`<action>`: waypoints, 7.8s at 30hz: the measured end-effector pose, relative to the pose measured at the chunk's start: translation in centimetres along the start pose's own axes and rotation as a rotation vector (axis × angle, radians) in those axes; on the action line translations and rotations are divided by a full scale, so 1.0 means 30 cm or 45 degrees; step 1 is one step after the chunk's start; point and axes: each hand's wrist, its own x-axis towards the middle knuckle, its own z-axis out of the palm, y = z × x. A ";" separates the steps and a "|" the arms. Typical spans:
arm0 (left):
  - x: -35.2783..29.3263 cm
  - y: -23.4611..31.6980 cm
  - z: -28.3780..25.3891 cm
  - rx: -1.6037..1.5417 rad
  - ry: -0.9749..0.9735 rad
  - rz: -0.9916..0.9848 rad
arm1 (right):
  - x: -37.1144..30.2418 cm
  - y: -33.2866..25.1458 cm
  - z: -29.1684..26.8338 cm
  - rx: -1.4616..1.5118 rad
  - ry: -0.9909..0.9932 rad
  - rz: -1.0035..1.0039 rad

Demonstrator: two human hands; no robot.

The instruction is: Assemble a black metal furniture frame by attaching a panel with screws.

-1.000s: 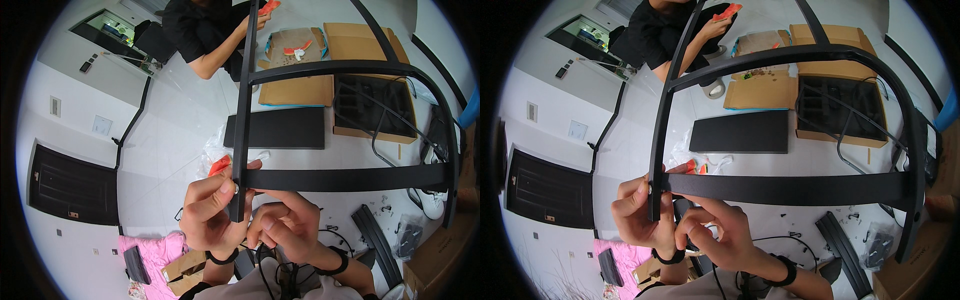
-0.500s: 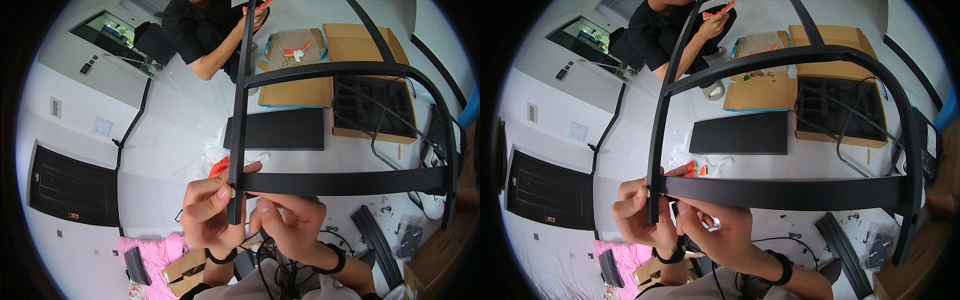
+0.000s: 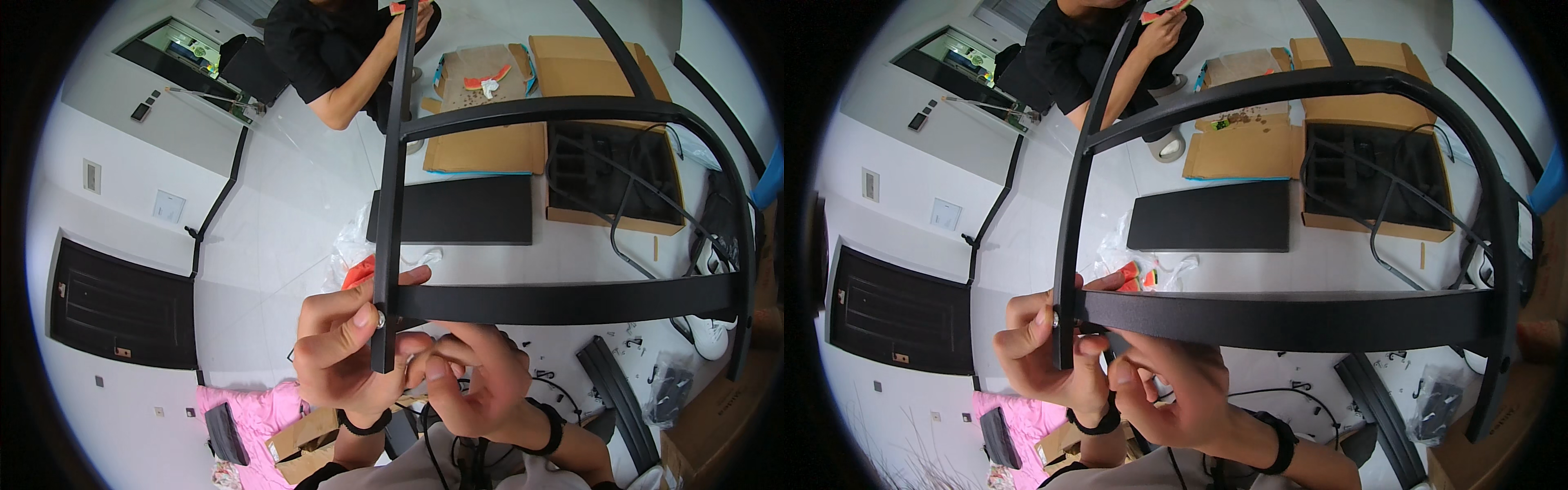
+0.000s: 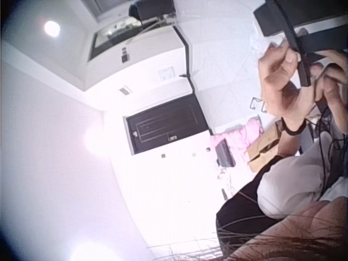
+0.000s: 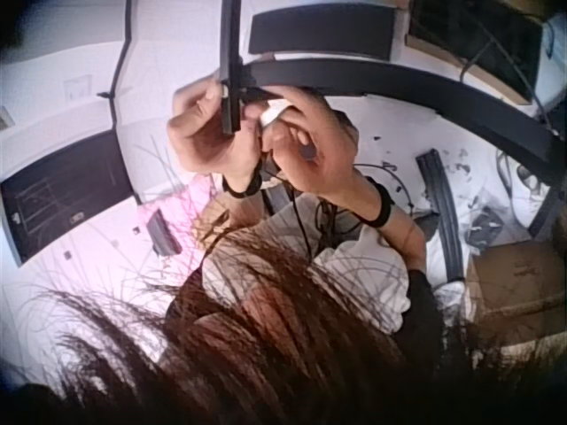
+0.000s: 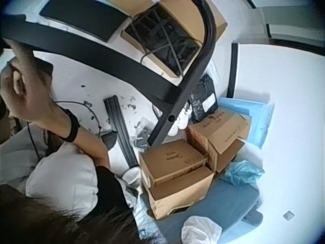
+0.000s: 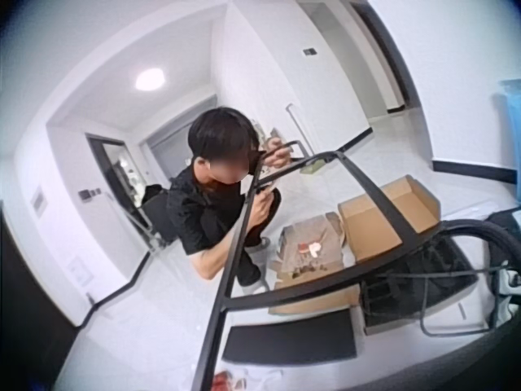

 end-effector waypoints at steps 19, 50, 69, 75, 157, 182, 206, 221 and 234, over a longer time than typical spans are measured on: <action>0.003 -0.039 -0.001 0.043 0.048 0.031 | 0.000 0.050 -0.018 0.020 -0.187 -0.151; -0.006 -0.031 0.013 0.027 0.061 -0.008 | 0.028 0.037 -0.019 0.020 -0.263 -0.096; -0.011 -0.021 0.012 0.034 0.044 -0.024 | 0.021 0.028 0.001 0.066 -0.167 -0.026; -0.002 -0.022 0.013 0.035 0.012 0.004 | 0.025 0.024 0.003 0.068 -0.128 -0.045; 0.004 0.024 0.019 0.036 -0.067 -0.055 | 0.052 0.020 0.066 -0.058 0.343 -0.127; 0.000 0.034 0.026 0.074 -0.070 -0.058 | 0.093 0.008 0.029 -0.217 0.281 -0.300; -0.060 0.029 0.039 -0.311 -0.026 -0.347 | 0.094 -0.001 0.049 0.054 0.318 0.001; -0.109 0.039 0.040 0.346 -0.421 -0.442 | 0.148 0.036 -0.024 -0.372 0.218 -0.438; -0.151 -0.039 0.103 0.091 -0.287 -0.473 | 0.165 0.054 -0.010 -0.227 0.265 -0.409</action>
